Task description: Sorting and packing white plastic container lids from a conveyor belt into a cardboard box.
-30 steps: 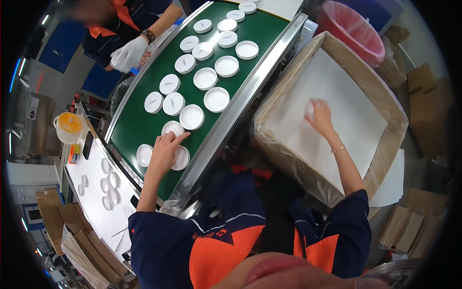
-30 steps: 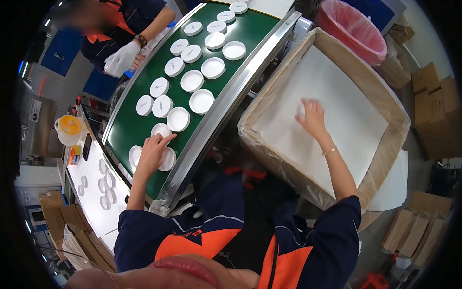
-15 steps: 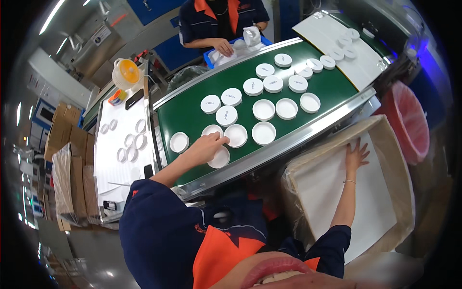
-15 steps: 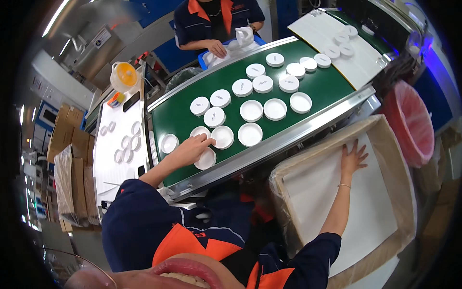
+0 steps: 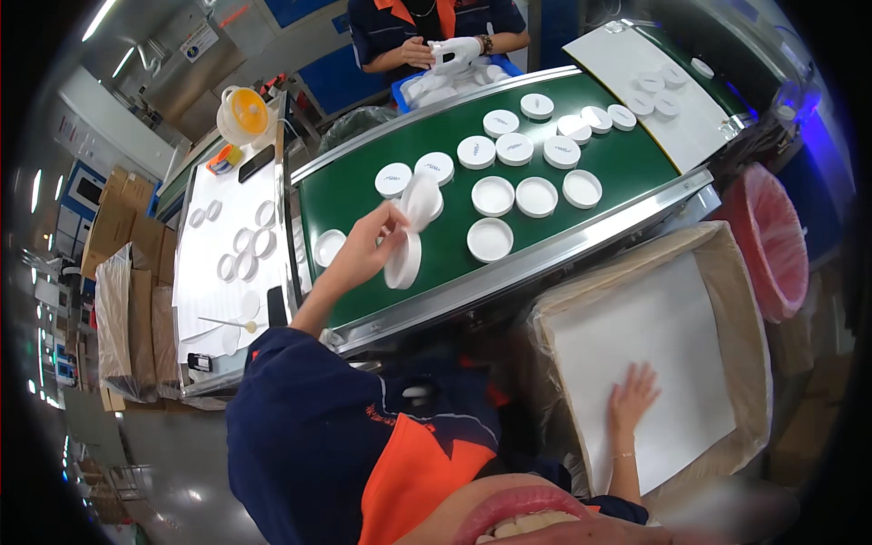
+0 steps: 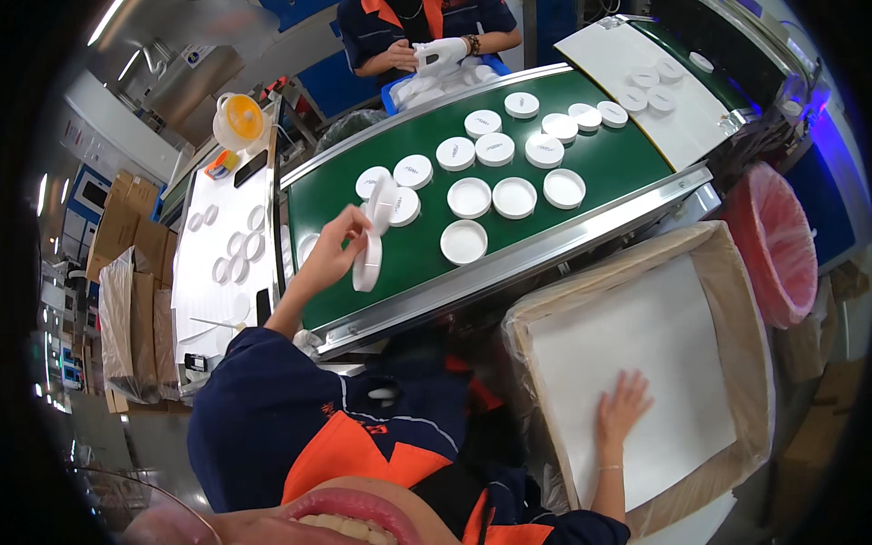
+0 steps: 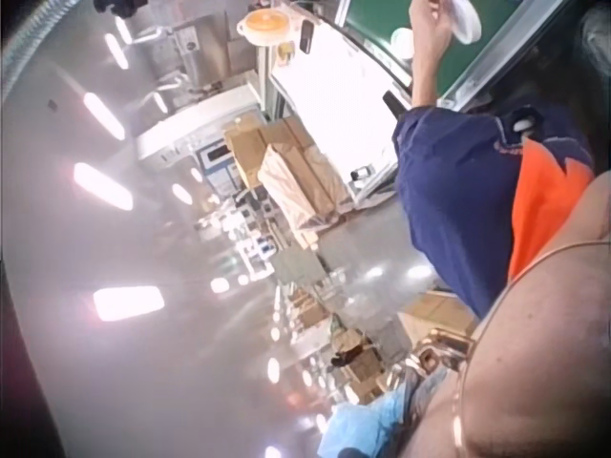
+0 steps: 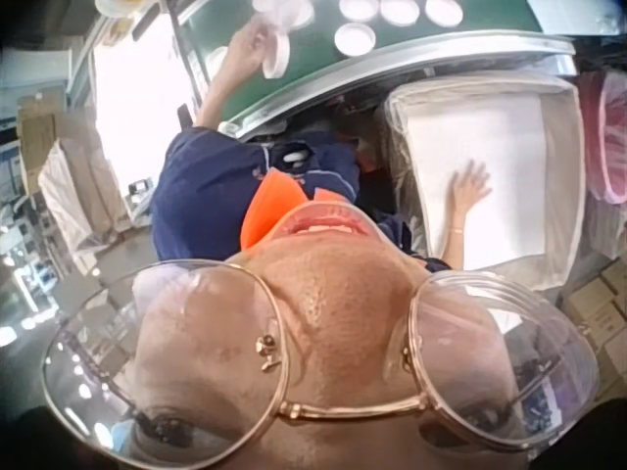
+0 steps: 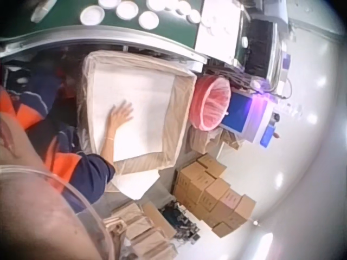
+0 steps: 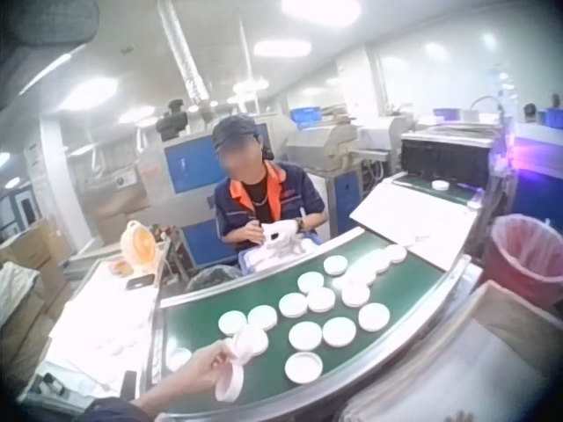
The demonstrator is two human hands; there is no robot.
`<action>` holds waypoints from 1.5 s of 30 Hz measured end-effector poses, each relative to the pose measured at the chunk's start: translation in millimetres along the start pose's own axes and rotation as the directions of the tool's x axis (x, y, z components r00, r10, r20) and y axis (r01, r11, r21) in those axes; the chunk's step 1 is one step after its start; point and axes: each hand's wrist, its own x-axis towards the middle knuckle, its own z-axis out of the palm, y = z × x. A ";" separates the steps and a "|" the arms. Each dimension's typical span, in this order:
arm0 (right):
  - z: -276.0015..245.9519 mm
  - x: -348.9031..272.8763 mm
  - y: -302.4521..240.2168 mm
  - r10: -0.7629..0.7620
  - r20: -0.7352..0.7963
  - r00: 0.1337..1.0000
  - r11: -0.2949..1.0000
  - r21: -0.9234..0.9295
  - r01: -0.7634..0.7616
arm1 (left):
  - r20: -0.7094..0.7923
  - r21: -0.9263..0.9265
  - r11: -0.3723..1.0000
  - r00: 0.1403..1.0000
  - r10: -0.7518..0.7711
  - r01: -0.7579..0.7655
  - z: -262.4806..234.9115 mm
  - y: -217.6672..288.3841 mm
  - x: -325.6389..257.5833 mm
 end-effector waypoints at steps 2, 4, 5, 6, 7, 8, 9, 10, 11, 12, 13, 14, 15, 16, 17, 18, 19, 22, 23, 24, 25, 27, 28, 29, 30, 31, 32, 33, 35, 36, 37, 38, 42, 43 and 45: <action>-7.2 -27.3 28.0 0.239 -0.046 0.970 0.965 -0.101 -0.242 | -0.177 -0.539 0.835 0.984 0.020 -0.114 6.2 17.9 -7.0; 5.4 -63.6 66.3 0.323 -0.063 0.944 0.923 -0.201 -0.329 | -0.186 -0.909 0.415 0.927 -0.325 -0.037 18.2 13.4 -13.9; 28.5 -96.0 103.9 0.383 -0.196 0.903 0.864 -0.271 -0.425 | -0.206 -0.951 0.293 0.907 -0.368 -0.097 20.5 17.0 -17.4; 31.8 -117.9 136.3 0.434 -0.362 0.825 0.782 -0.304 -0.545 | -0.204 -0.958 0.268 0.902 -0.379 -0.104 18.5 23.1 -14.4; 28.7 -118.5 136.5 0.392 -0.337 0.856 0.796 -0.342 -0.499 | -0.185 -0.979 0.156 0.895 -0.407 -0.132 16.2 5.7 -18.8; 31.8 -121.6 129.4 0.406 -0.292 0.866 0.812 -0.321 -0.488 | -0.166 -0.986 0.043 0.886 -0.433 -0.164 13.9 -17.4 -27.4; 31.7 -125.0 123.9 0.423 -0.246 0.872 0.824 -0.297 -0.483 | -0.153 -0.977 -0.065 0.878 -0.454 -0.204 12.6 -35.2 -42.3; 41.9 -117.7 125.4 0.492 -0.268 0.828 0.764 -0.323 -0.558 | -0.260 -0.953 0.014 0.790 -0.555 -0.304 -1.2 -46.7 -49.9; 42.1 -99.9 113.9 0.472 -0.255 0.844 0.778 -0.330 -0.535 | -0.402 -0.914 0.180 0.748 -0.528 -0.364 -17.6 -72.7 -72.4; 23.1 -61.6 79.9 0.715 -0.105 0.691 0.662 -0.214 -0.718 | -0.478 -0.878 0.291 0.715 -0.510 -0.379 -34.7 -97.8 -97.8; 8.6 -36.8 56.3 0.886 0.054 0.461 0.464 -0.139 -0.875 | -0.541 -0.838 0.376 0.693 -0.477 -0.396 -42.7 -117.6 -111.5; 7.1 -7.9 83.8 0.742 -0.094 0.663 0.667 0.190 -0.720 | -0.533 -0.845 0.342 0.698 -0.478 -0.411 -39.0 -124.9 -107.6; 0.8 22.4 113.4 0.563 -0.313 0.765 0.801 0.434 -0.412 | -0.569 -0.821 0.417 0.612 -0.549 -0.390 -30.9 -129.9 -99.9; -61.2 64.8 -17.2 0.514 -0.220 0.829 0.756 0.573 -0.317 | -0.633 -0.768 0.572 0.480 -0.607 -0.289 -44.1 -132.7 -124.8; -103.6 102.5 -83.0 0.353 -0.422 0.835 0.791 0.611 -0.025 | -0.627 -0.773 0.564 0.482 -0.612 -0.291 -43.6 -139.0 -128.9; -135.6 123.6 -158.1 0.193 -0.441 0.877 0.555 0.786 0.274 | -0.582 -0.813 0.496 0.466 -0.666 -0.305 -44.7 -150.0 -137.1; -156.6 131.4 -223.0 -0.008 -0.505 0.863 0.469 0.760 0.449 | -0.526 -0.849 0.414 0.455 -0.718 -0.328 -43.2 -157.6 -141.6; -211.2 129.1 -384.9 -0.747 -0.543 0.385 0.064 0.517 0.854 | -0.529 -0.846 0.366 0.518 -0.672 -0.389 -49.1 -147.3 -129.2; -210.1 125.8 -432.4 -0.754 -0.591 0.287 -0.034 0.471 0.881 | -0.542 -0.837 0.373 0.521 -0.659 -0.400 -53.0 -147.9 -130.0; -207.1 125.6 -465.9 -0.818 -0.513 0.261 0.006 0.445 0.895 | -0.523 -0.850 0.335 0.563 -0.640 -0.408 -46.6 -152.8 -128.1; -193.3 127.0 -492.9 -0.862 -0.406 0.303 0.112 0.431 0.895 | -0.517 -0.854 0.314 0.604 -0.606 -0.415 -48.6 -155.3 -127.1; -148.8 141.5 -515.0 -0.911 -0.194 0.364 0.315 0.241 0.918 | -0.417 -0.907 0.182 0.749 -0.514 -0.380 -38.3 -144.6 -116.1; -134.4 146.6 -524.4 -0.925 -0.159 0.345 0.301 0.246 0.921 | -0.352 -0.927 0.099 0.750 -0.560 -0.361 -35.0 -142.7 -118.0; -115.9 154.1 -530.6 -0.918 -0.203 0.341 0.290 0.243 0.926 | -0.271 -0.943 0.009 0.752 -0.601 -0.332 -30.7 -140.3 -119.1; -120.1 153.2 -537.2 -0.935 -0.142 0.324 0.277 0.276 0.920 | -0.268 -0.951 0.046 0.737 -0.621 -0.306 -33.3 -138.2 -127.5; -115.1 158.7 -535.3 -0.946 -0.141 0.291 0.241 0.293 0.925 | -0.254 -0.959 0.067 0.725 -0.641 -0.276 -32.2 -133.4 -128.9; -115.3 162.3 -533.0 -0.945 -0.138 0.298 0.241 0.323 0.915 | -0.261 -0.958 0.084 0.716 -0.648 -0.273 -32.2 -130.2 -129.3; -112.9 167.4 -529.0 -0.943 -0.129 0.306 0.244 0.355 0.902 | -0.263 -0.959 0.096 0.707 -0.656 -0.267 -32.5 -130.8 -128.8; -118.5 170.4 -522.9 -0.935 -0.162 0.315 0.244 0.350 0.904 | -0.244 -0.956 0.023 0.752 -0.612 -0.292 -40.0 -126.9 -125.4; -117.9 171.0 -518.0 -0.931 -0.186 0.313 0.233 0.354 0.906 | -0.187 -0.963 -0.051 0.796 -0.576 -0.264 -39.1 -125.8 -123.4; -123.6 172.2 -515.5 -0.928 -0.187 0.321 0.241 0.352 0.904 | -0.137 -0.965 -0.118 0.833 -0.536 -0.235 -42.6 -121.3 -120.1; -128.2 173.1 -511.1 -0.930 -0.174 0.323 0.243 0.368 0.897 | -0.100 -0.963 -0.176 0.880 -0.465 -0.203 -37.8 -126.4 -117.7; -138.8 178.9 -493.0 -0.935 -0.182 0.305 0.249 0.278 0.928 | -0.065 -0.978 -0.134 0.841 -0.537 -0.161 -20.5 -117.1 -100.8; -135.0 181.5 -489.5 -0.932 -0.178 0.315 0.259 0.279 0.925 | -0.056 -0.979 -0.139 0.845 -0.532 -0.152 -16.0 -116.7 -97.0; -125.5 187.2 -485.3 -0.905 -0.245 0.348 0.284 0.263 0.922 | -0.119 -0.984 -0.038 0.809 -0.575 -0.171 -7.7 -116.9 -91.1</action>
